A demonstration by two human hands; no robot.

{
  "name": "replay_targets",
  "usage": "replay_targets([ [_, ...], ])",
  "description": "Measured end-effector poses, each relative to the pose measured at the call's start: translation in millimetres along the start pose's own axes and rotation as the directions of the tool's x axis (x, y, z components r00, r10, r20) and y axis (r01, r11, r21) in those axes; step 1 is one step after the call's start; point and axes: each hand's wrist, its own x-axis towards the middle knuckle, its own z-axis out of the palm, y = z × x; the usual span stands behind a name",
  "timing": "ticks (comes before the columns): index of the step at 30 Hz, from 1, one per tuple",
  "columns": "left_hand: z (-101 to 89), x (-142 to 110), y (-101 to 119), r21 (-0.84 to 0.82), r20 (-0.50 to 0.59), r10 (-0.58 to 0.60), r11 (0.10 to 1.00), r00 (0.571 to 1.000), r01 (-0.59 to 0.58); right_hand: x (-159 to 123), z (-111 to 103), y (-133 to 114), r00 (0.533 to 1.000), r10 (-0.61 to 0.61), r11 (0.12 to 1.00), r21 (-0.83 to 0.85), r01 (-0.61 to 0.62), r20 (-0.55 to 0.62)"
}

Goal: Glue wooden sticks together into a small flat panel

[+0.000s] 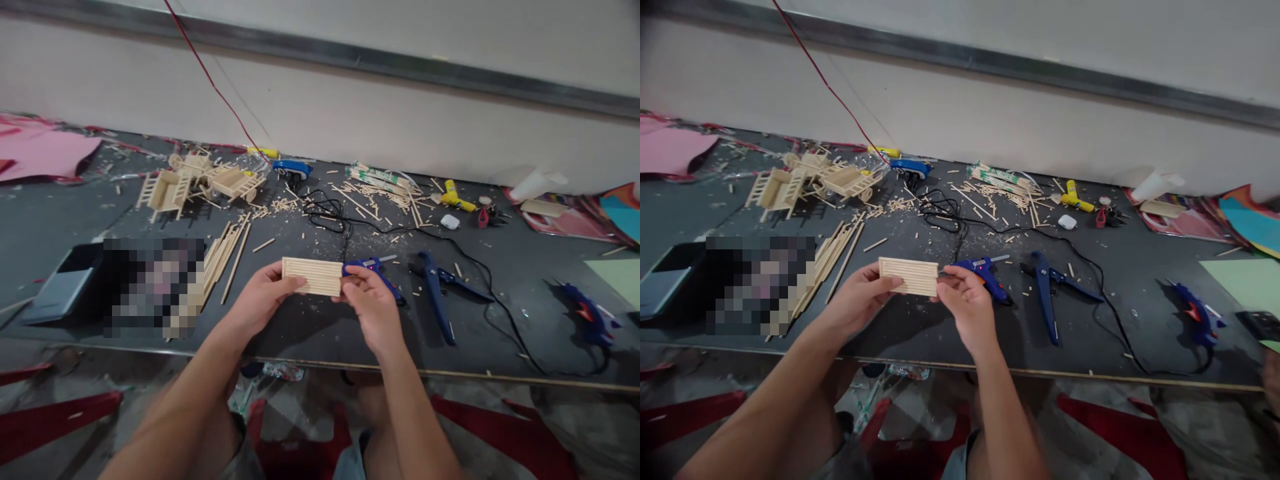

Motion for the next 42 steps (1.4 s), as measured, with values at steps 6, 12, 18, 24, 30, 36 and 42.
replay_targets([
  [6, -31.2, 9, 23, 0.052, -0.145, 0.148, 0.989, 0.978, -0.142, 20, -38, -32, 0.963, -0.093, 0.944, -0.33, 0.005, -0.252],
  [12, -52.6, 21, 32, 0.028, -0.152, 0.168, 0.986, 0.974, -0.165, 34, -63, -34, 0.981, 0.122, 0.741, -0.644, -0.191, -0.151],
  [18, -63.8, 22, 25, -0.005, -0.154, 0.083, 0.996, 0.985, -0.085, 42, -72, -31, 0.967, 0.184, 0.645, -0.721, -0.252, -0.174],
  [24, -66.2, 14, 17, -0.039, -0.129, 0.047, 0.998, 0.991, -0.052, 32, -61, -33, 0.945, 0.276, 0.836, -0.44, -0.327, -0.177],
  [30, -58.0, 6, 15, -0.105, -0.131, 0.043, 0.993, 0.991, -0.057, 23, -43, -31, 0.947, 0.322, 0.913, -0.265, -0.311, -0.005],
  [36, -56.0, 7, 10, -0.115, -0.11, 0.049, 0.991, 0.993, -0.062, 19, -24, -19, 0.951, 0.294, 0.955, -0.074, -0.287, 0.098],
  [42, -56.2, 9, 9, -0.119, -0.111, 0.047, 0.991, 0.993, -0.06, 15, -15, -6, 0.96, 0.221, 0.974, -0.078, -0.211, 0.173],
])
